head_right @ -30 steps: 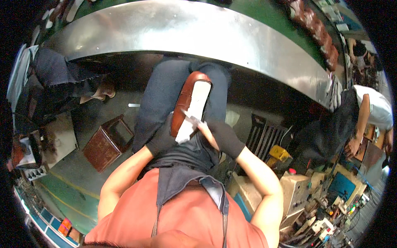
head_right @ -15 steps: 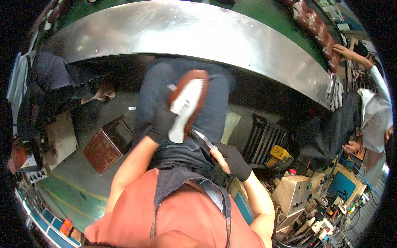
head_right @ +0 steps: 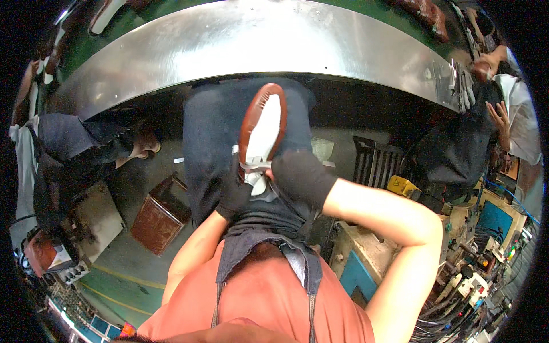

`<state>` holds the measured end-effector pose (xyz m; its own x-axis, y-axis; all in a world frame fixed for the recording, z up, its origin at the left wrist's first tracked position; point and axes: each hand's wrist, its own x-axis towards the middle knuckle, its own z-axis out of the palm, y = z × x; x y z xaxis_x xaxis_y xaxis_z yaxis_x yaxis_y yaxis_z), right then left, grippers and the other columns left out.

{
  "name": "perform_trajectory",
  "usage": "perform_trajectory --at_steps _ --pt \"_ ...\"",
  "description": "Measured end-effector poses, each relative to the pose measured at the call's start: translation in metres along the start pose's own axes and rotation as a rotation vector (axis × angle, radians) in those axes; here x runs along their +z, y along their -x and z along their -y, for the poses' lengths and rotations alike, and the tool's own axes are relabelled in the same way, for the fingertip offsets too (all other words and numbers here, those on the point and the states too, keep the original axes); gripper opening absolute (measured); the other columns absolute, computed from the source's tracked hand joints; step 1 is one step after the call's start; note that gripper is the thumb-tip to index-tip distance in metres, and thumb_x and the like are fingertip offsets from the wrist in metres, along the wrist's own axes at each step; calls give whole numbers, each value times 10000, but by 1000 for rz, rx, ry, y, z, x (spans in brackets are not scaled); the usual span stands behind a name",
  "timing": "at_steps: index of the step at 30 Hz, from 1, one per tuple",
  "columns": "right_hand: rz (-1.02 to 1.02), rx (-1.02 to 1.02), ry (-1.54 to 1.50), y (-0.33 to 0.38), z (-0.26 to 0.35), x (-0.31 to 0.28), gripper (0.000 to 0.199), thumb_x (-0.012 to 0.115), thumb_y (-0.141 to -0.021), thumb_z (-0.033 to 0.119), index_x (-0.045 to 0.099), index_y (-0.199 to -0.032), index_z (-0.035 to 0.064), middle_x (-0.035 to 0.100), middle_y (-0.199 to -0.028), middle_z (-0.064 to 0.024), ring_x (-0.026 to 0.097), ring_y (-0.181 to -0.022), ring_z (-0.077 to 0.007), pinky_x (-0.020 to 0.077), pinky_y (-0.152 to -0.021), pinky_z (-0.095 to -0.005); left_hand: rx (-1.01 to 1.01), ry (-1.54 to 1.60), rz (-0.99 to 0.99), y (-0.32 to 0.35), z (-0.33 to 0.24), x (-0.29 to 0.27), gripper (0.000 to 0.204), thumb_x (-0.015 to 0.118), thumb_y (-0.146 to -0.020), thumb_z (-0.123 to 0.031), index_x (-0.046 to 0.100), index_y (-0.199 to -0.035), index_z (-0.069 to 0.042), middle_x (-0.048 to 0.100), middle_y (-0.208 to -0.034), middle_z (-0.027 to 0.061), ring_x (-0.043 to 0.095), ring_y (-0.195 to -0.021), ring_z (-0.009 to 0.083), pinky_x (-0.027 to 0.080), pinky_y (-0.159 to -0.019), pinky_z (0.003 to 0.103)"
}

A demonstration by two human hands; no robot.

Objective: The person uses a curved metal tool to scrape and trim the white sole of a brown shoe held on their lap. They repeatedly pick up shoes from a nearby conveyor belt, perform the trimming action, and place the shoes back on the belt.

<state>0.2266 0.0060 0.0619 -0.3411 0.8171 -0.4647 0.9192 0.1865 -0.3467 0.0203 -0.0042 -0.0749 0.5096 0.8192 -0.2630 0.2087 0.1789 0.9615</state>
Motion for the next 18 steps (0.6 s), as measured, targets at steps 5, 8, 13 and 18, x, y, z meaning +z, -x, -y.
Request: perform_trajectory --at_steps 5,8,13,18 --pt "-269 -344 163 -29 -64 39 479 524 -921 460 591 -719 30 597 -667 -145 613 -601 -327 507 -548 -396 -8 -58 23 -25 -11 -11 673 582 -927 -174 213 -1461 1 498 -1350 162 530 -1197 295 412 -1018 374" --pt "-241 -359 140 -27 -59 35 463 554 -905 467 550 -709 48 573 -665 -127 600 -584 -307 493 -548 -386 -230 862 77 -42 19 -7 572 489 -975 -224 235 -1448 -28 449 -1378 143 504 -1201 257 396 -1030 370" --pt "655 135 -557 -28 -42 -36 474 509 -938 457 607 -747 34 634 -702 -165 638 -628 -313 494 -589 -412 201 228 -187 -48 -1 9 479 413 -1002 -265 293 -1395 -21 507 -1280 156 551 -1129 269 442 -968 365" --pt "72 -79 316 -9 10 -33 346 556 -871 356 693 -786 49 673 -758 -138 673 -677 -306 509 -611 -424 195 -25 -242 -47 23 5 609 531 -950 -189 219 -1445 -18 463 -1321 207 496 -1206 295 401 -1005 374"
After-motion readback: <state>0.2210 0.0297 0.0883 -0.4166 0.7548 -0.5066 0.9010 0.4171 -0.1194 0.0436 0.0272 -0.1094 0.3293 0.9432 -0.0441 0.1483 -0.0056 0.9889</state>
